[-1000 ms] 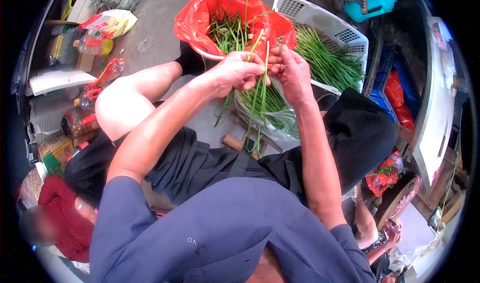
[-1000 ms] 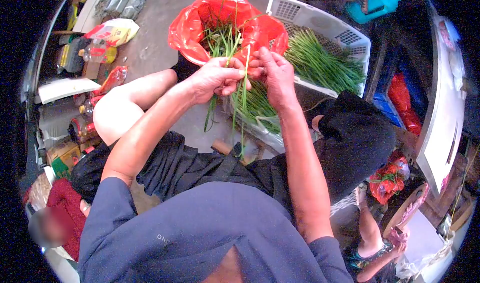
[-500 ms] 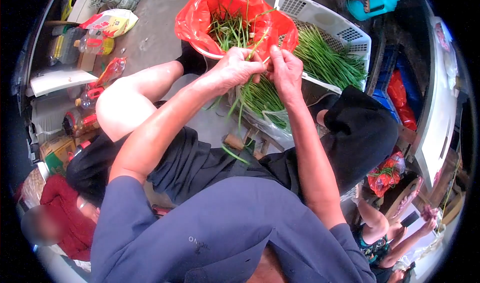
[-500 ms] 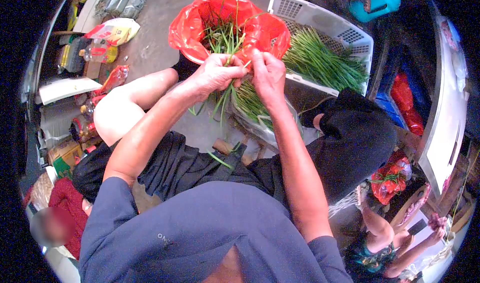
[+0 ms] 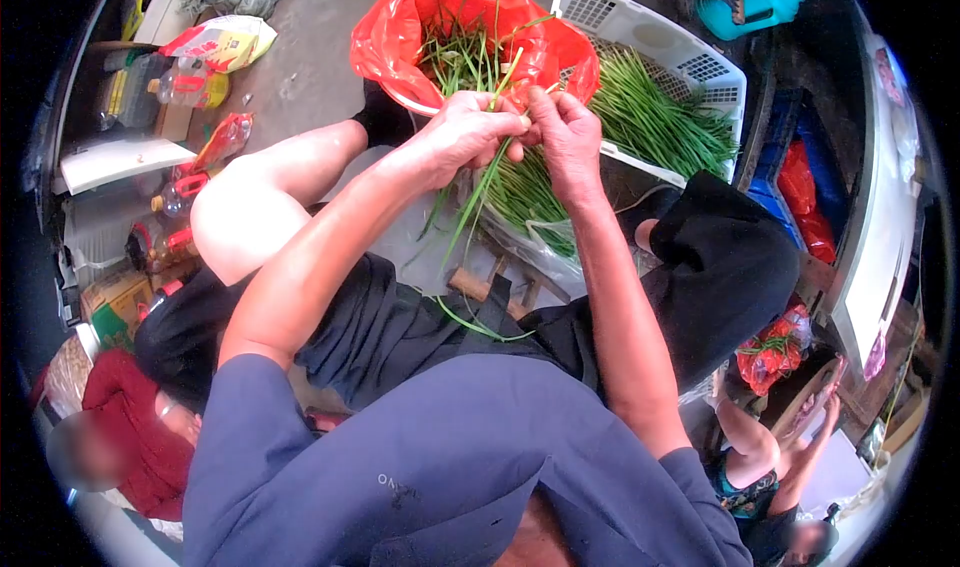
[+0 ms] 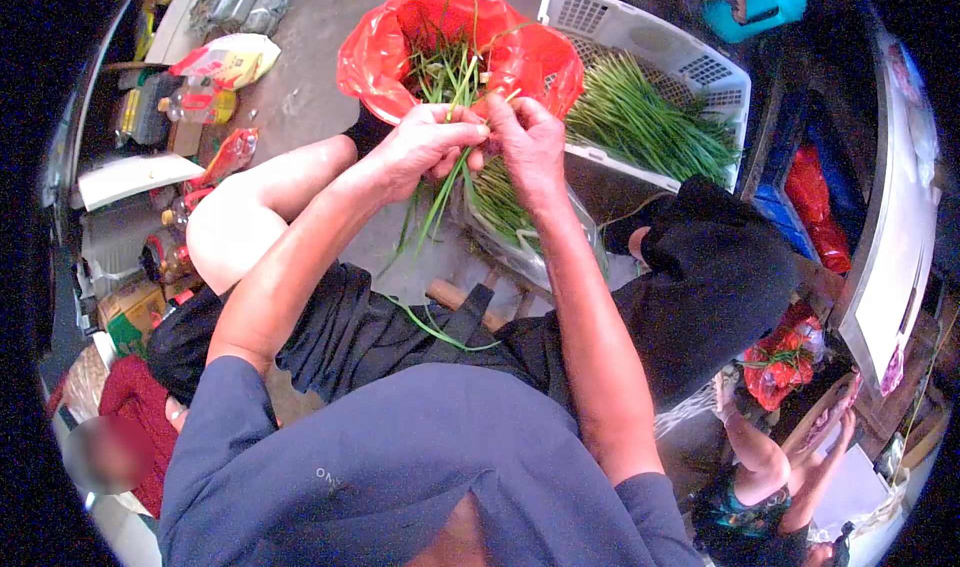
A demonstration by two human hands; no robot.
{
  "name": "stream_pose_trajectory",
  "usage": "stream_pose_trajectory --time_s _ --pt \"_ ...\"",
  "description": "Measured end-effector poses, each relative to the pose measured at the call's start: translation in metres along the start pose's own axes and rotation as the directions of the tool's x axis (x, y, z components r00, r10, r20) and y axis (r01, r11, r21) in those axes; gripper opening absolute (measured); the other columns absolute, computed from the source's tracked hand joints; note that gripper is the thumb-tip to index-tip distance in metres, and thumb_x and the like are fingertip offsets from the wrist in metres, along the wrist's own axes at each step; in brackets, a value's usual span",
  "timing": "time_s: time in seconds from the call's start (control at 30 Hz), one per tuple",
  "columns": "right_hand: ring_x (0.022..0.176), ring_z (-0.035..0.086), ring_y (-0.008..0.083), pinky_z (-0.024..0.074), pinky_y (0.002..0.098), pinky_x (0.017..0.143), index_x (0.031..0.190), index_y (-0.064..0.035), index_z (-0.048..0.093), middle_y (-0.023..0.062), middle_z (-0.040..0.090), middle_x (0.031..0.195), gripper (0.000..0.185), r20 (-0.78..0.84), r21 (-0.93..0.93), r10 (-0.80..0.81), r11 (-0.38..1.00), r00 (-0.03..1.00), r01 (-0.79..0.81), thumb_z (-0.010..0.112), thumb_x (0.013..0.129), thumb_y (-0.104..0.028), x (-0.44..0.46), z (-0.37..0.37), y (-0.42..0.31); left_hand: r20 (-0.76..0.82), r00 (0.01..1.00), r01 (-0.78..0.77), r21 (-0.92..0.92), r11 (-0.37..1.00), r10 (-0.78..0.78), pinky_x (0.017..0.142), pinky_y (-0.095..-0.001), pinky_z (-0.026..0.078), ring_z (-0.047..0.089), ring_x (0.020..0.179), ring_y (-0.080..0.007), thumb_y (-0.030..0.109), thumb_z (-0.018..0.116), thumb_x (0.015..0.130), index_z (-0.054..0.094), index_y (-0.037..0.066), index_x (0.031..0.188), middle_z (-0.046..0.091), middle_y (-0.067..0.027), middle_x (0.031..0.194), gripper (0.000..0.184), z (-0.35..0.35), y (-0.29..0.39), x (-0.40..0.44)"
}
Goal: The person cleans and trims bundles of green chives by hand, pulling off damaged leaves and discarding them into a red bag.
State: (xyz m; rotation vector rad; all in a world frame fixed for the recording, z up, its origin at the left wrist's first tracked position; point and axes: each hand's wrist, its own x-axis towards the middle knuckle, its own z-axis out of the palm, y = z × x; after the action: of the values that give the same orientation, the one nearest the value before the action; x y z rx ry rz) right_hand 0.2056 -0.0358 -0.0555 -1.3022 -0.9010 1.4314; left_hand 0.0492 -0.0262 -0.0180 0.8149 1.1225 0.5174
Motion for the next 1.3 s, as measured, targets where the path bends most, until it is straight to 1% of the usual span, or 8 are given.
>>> stream_pose_trajectory --time_s 0.17,0.5,0.63,0.77,0.87,0.97,1.07,1.3 --pt "0.056 0.054 0.0098 0.043 0.0289 0.051 0.076 0.0004 0.061 0.0059 0.059 0.062 0.036 -0.037 -0.313 -0.109 0.945 0.993 0.092 0.055 0.094 -0.03 0.003 0.007 0.004 0.056 0.998 0.036 -0.036 0.999 -0.034 0.038 -0.0169 0.027 0.04 0.042 -0.0022 0.019 0.061 0.087 0.061 0.008 0.086 0.062 -0.0009 0.064 0.011 -0.004 0.0 0.0" --pt "0.051 0.048 0.0059 0.0387 0.0226 0.045 0.076 -0.0024 0.059 0.0002 0.054 0.061 0.035 -0.042 -0.346 -0.173 0.926 0.984 0.148 0.052 0.096 -0.03 0.008 0.007 0.013 0.049 0.995 0.08 0.021 0.997 -0.081 0.039 -0.0174 0.026 0.038 0.042 -0.0025 0.018 0.06 0.088 0.059 0.009 0.085 0.061 0.0004 0.064 0.01 -0.011 0.008 -0.002" --pt "0.047 0.05 0.0087 0.0414 0.0225 0.043 0.078 -0.0028 0.059 0.0013 0.054 0.059 0.038 -0.194 -0.047 0.049 0.997 0.98 -0.059 0.05 0.096 -0.034 0.011 -0.002 0.009 0.05 0.997 0.046 0.107 0.993 -0.051 0.041 -0.0176 0.028 0.04 0.044 -0.003 0.019 0.059 0.088 0.058 0.009 0.085 0.061 0.0009 0.065 0.01 -0.014 0.009 -0.002" --pt "0.05 0.053 0.0098 0.0437 0.023 0.046 0.077 -0.0014 0.059 0.0028 0.057 0.063 0.034 -0.098 0.045 0.196 0.98 0.976 -0.192 0.053 0.095 -0.03 0.018 -0.023 0.017 -0.079 0.994 -0.075 0.019 0.997 0.076 0.043 -0.0178 0.031 0.044 0.047 -0.0035 0.021 0.057 0.091 0.057 0.01 0.087 0.061 0.0006 0.068 0.012 -0.02 0.016 0.0" --pt "0.05 0.055 0.0107 0.0458 0.0278 0.049 0.071 -0.0004 0.06 0.0036 0.059 0.062 0.031 0.107 -0.202 0.345 0.926 0.932 -0.319 0.053 0.091 -0.023 0.008 -0.027 0.037 -0.178 0.96 -0.23 -0.061 0.971 0.216 0.045 -0.0184 0.033 0.048 0.051 -0.005 0.025 0.053 0.094 0.055 0.01 0.092 0.06 0.0011 0.069 0.015 -0.026 0.028 -0.002" --pt "0.052 0.057 0.0124 0.0451 0.0264 0.049 0.08 0.0001 0.063 0.0058 0.061 0.064 0.016 0.122 -0.681 0.332 0.714 0.936 -0.164 0.059 0.083 -0.015 0.012 -0.047 0.103 -0.256 0.927 -0.317 -0.149 0.937 0.273 0.051 -0.0229 0.044 0.054 0.057 -0.011 0.023 0.049 0.096 0.054 0.008 0.092 0.058 -0.0019 0.069 0.016 -0.033 0.035 -0.001" --pt "0.067 0.067 0.0235 0.0522 0.0363 0.067 0.082 -0.0052 0.07 0.0145 0.068 0.072 0.022 0.038 -0.705 0.42 0.655 0.907 -0.274 0.062 0.073 -0.023 0.014 -0.068 0.175 -0.275 0.889 -0.41 -0.119 0.904 0.366 0.055 -0.025 0.048 0.056 0.059 -0.0134 0.021 0.048 0.097 0.052 0.008 0.094 0.058 -0.0038 0.071 0.015 -0.038 0.037 -0.002" --pt "0.08 0.065 0.0337 0.0517 0.0432 0.074 0.084 -0.0115 0.07 0.0153 0.068 0.082 0.018 0.029 -0.763 0.334 0.616 0.942 -0.195 0.063 0.073 -0.024 0.013 -0.061 0.23 -0.394 0.881 -0.398 -0.316 0.861 0.262 0.044 -0.0224 0.028 0.04 0.049 -0.0083 0.02 0.049 0.097 0.051 0.008 0.093 0.055 -0.0034 0.07 0.012 -0.044 0.049 -0.011"
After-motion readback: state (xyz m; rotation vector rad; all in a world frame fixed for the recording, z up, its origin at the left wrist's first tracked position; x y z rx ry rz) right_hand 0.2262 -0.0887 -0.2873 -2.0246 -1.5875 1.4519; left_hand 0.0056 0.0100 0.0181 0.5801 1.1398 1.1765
